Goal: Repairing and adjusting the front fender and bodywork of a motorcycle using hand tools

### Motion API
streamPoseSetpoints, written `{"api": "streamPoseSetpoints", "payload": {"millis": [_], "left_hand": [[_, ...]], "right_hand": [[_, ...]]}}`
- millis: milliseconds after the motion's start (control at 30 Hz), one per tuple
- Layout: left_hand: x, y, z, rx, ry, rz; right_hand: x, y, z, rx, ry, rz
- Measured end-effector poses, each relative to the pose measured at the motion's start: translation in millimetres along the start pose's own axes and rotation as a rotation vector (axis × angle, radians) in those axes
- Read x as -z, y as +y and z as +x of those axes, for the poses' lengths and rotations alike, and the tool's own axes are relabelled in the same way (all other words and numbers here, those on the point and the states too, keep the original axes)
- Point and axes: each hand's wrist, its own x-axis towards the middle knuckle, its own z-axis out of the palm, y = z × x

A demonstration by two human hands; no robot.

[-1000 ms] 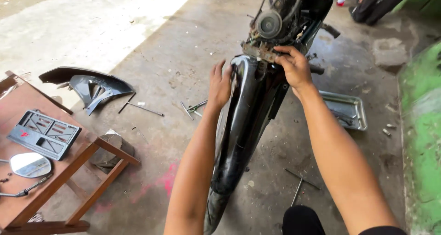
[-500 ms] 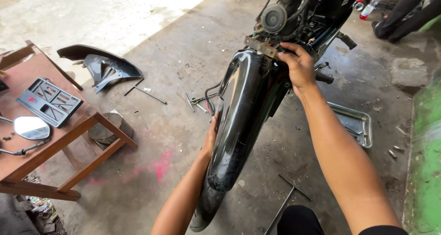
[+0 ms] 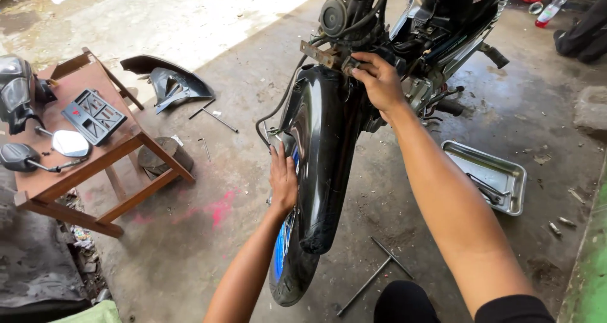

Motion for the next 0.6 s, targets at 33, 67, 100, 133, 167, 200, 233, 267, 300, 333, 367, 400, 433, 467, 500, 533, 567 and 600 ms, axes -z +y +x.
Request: {"api": "streamPoseSetpoints", "payload": {"millis": [33, 67, 100, 133, 167, 200, 233, 267, 300, 333, 367, 400, 433, 467, 500, 533, 567, 600], "left_hand": [[-3, 5, 2, 0.004, 0.006, 0.002], [-2, 9, 9, -0.007, 0.078, 0.04], [-1, 14, 15, -0.019, 0.149, 0.078], [1, 30, 25, -0.019, 0.159, 0.082], [4, 46, 34, -0.12, 0.243, 0.138], [8, 61, 44, -0.219, 0.325, 0.197], [9, 83, 49, -0.218, 0.333, 0.205], [10, 106, 55, -0.383, 0.36, 0.229], [10, 128, 61, -0.549, 0.385, 0.254], [5, 146, 61, -0.545, 0.388, 0.26], [0, 163, 61, -0.494, 0.222, 0.373], [-5, 180, 61, -0.439, 0.055, 0.482], [-9, 181, 64, -0.435, 0.057, 0.487], [-13, 184, 70, -0.356, -0.01, 0.509], [-17, 187, 76, -0.277, -0.077, 0.53], [-19, 184, 80, -0.285, -0.075, 0.535], [-21, 182, 83, -0.257, -0.098, 0.522], [-23, 177, 86, -0.225, -0.125, 0.51]], "right_hand": [[4, 6, 0, 0.0, -0.007, 0.003], [6, 10, 3, 0.008, -0.016, 0.005], [7, 14, 6, 0.017, -0.026, 0.007], [9, 8, 5, 0.021, -0.033, 0.014], [11, 3, 3, 0.027, -0.064, -0.004], [10, -1, 2, 0.03, -0.096, -0.019], [11, 4, 5, 0.032, -0.103, -0.01], [12, 10, 9, 0.04, -0.134, -0.022], [13, 15, 12, 0.049, -0.166, -0.034], [15, 16, 14, 0.048, -0.172, -0.029], [17, 18, 16, 0.038, -0.194, -0.027], [18, 19, 18, 0.029, -0.215, -0.025], [18, 19, 17, 0.028, -0.219, -0.02], [19, 17, 18, 0.033, -0.227, -0.019], [20, 15, 20, 0.038, -0.235, -0.018], [21, 14, 22, 0.045, -0.229, -0.014], [22, 13, 23, 0.04, -0.248, 0.005], [23, 14, 22, 0.03, -0.267, 0.023]]}}
